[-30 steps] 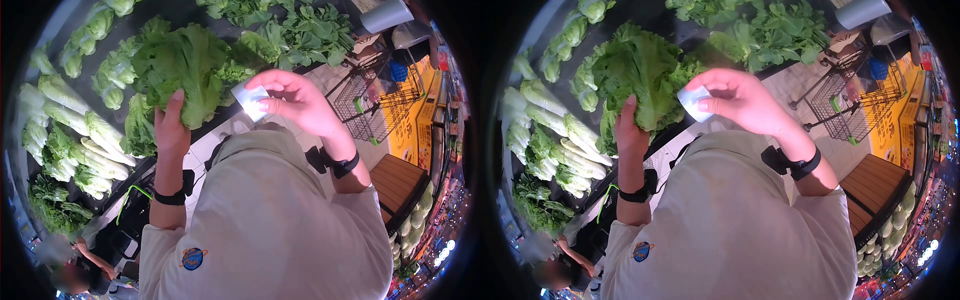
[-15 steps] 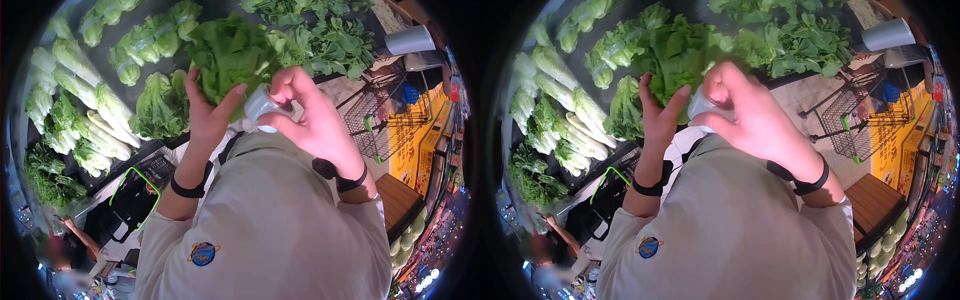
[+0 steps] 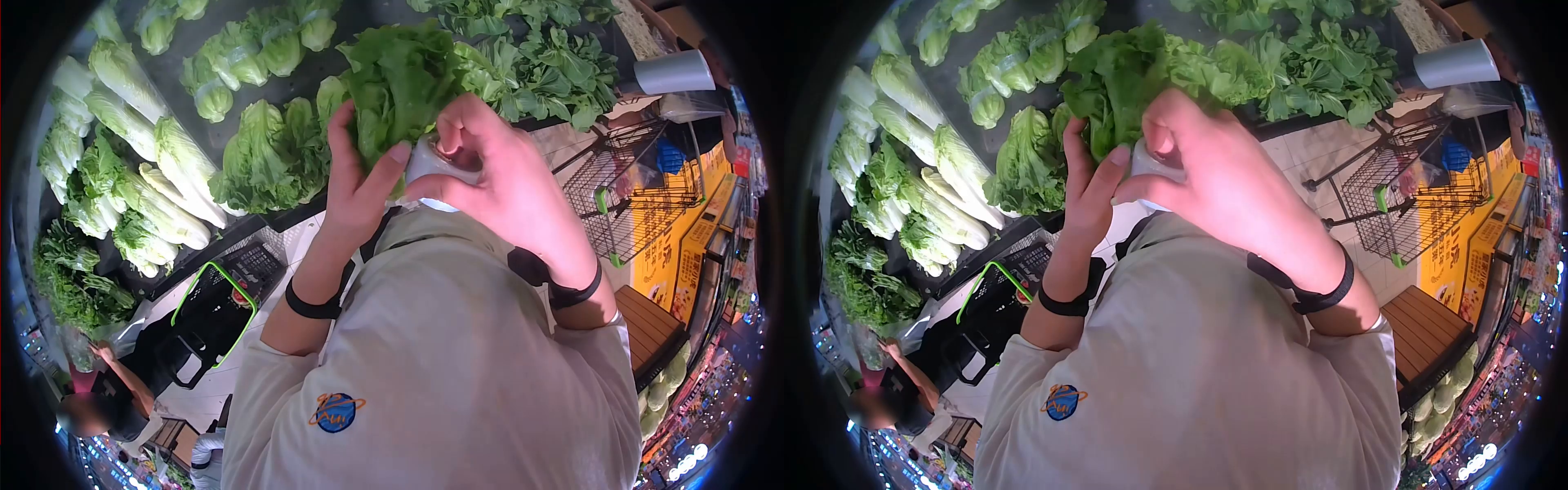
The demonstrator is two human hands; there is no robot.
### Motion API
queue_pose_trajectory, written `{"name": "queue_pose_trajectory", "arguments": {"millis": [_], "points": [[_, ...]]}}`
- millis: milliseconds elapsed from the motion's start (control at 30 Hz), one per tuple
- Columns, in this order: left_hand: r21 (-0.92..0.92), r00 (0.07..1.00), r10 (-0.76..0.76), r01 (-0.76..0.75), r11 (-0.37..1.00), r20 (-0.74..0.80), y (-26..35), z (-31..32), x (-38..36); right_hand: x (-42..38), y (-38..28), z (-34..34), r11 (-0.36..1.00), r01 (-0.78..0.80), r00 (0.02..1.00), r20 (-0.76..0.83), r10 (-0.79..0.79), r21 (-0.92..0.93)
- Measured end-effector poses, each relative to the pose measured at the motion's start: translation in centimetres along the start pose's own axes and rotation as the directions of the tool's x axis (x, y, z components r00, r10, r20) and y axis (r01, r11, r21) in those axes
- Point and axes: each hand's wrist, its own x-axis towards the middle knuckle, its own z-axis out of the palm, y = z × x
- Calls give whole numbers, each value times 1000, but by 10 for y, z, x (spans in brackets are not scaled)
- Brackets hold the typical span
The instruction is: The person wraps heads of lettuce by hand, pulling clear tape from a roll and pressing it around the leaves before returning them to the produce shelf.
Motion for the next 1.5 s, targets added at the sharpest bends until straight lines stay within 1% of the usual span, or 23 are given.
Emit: {"name": "queue_pose_trajectory", "arguments": {"millis": [67,233,333,400,433,500,533,600,667,700,733,767,833,900,967,1000,1033,1100,1167,1233,1367,1433,1500], "points": [[-15,1000,8,-8,1000,2,-1,0,-2,-1,0,1,998,-48,999,17,47,31],[-37,998,57,-56,998,27,-5,0,-4,-1,-2,3,998,-58,998,-3,59,5],[25,998,61,-61,998,-6,-7,1,-3,0,-1,2,998,-59,998,4,59,-4],[76,993,61,-53,996,-102,-8,5,-3,0,0,2,998,-59,998,5,59,13],[75,993,57,-50,996,-100,-10,4,-2,0,-1,2,995,-95,995,0,95,27],[166,985,139,-121,979,-104,-16,1,0,0,-3,4,990,-133,991,-4,133,44],[166,985,137,-118,979,-104,-17,1,0,0,-4,5,987,-156,988,-17,157,41],[322,970,211,-162,933,-124,-20,1,1,-1,-6,6,983,-180,983,-28,182,40],[357,962,240,-182,916,-126,-23,2,0,-1,-9,6,971,-232,972,-62,228,-58],[392,954,270,-201,898,-128,-24,3,0,-2,-11,5,971,-232,972,-62,229,-59],[390,955,269,-201,898,-128,-25,2,2,-4,-14,2,966,-204,978,-65,196,-156],[428,939,288,-187,884,-185,-26,0,6,-6,-15,0,952,-175,984,-66,164,-252],[470,901,324,-162,868,-289,-22,-4,12,-13,-11,-9,931,-194,981,-89,174,-310],[290,925,208,-114,950,-317,-5,-10,16,-16,-8,-16,905,-213,976,-113,184,-369],[301,923,209,-110,947,-322,2,-12,17,-14,-7,-21,906,-261,963,-150,222,-333],[287,929,193,-101,953,-314,6,-11,17,-12,-12,-24,895,-320,948,-108,301,-312],[272,935,179,-94,958,-305,9,-8,17,-13,-9,-23,893,-322,947,-111,302,-314],[256,939,176,-100,961,-294,9,-4,18,-14,2,-19,976,-207,977,-32,210,68],[301,950,176,-95,949,-257,4,-4,18,-14,2,-21,974,-198,980,8,198,111],[298,952,162,-80,951,-261,3,-2,18,-16,10,-17,965,-105,992,-47,120,241],[317,959,151,-70,946,-240,1,0,16,-19,16,-14,941,-67,997,-22,78,333],[326,965,159,-84,942,-208,2,3,16,-19,12,-15,966,-104,994,6,106,236],[337,970,166,-99,936,-177,0,4,13,-18,8,-15,971,-88,996,23,85,222]]}}
